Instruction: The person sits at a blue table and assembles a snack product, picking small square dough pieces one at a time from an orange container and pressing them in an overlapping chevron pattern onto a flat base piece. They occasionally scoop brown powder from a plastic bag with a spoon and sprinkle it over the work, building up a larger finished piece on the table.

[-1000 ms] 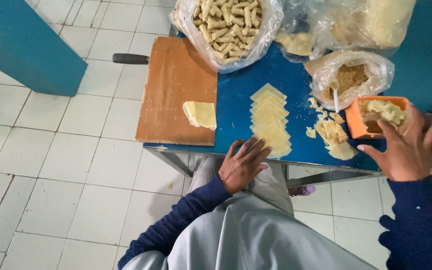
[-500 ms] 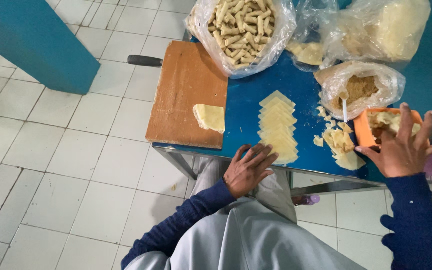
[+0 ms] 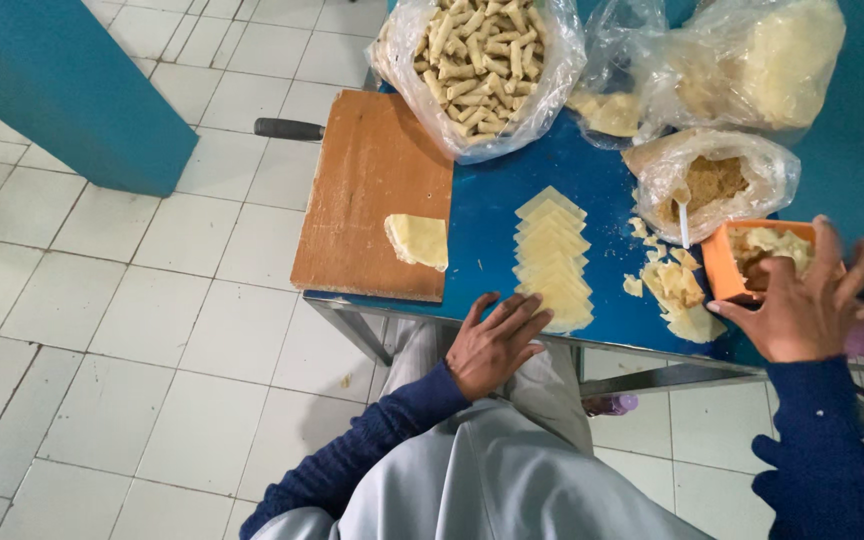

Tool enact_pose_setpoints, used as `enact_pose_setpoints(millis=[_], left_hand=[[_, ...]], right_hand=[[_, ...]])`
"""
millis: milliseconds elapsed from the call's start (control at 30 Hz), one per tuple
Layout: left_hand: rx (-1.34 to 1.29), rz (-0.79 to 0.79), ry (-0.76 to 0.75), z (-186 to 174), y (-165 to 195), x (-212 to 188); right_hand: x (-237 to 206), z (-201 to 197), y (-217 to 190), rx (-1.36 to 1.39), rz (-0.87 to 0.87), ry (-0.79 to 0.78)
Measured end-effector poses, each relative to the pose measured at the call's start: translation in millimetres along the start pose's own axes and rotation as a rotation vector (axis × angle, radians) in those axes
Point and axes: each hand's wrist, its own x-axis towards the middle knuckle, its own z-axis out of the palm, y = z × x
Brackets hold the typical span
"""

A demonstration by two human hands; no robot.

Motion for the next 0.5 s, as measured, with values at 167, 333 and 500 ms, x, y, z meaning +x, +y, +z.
enact_pose_setpoints(millis=[167, 333, 500], left_hand=[[-0.032, 0.000, 0.038, -1.5, -0.1, -1.1], [-0.054, -0.022, 0.035, -1.5, -1.3, -1.3], [-0.011, -0.073, 0.009, -3.6, 0.3, 4.0]], right_hand=[[-21.2, -37.5, -13.9, 0.357, -0.105, 0.233], [-31.4, -38.2, -100.9, 1.152, -0.309, -0.006], [-31.2, -41.2, -148.5, 1.151, -0.457, -0.018]])
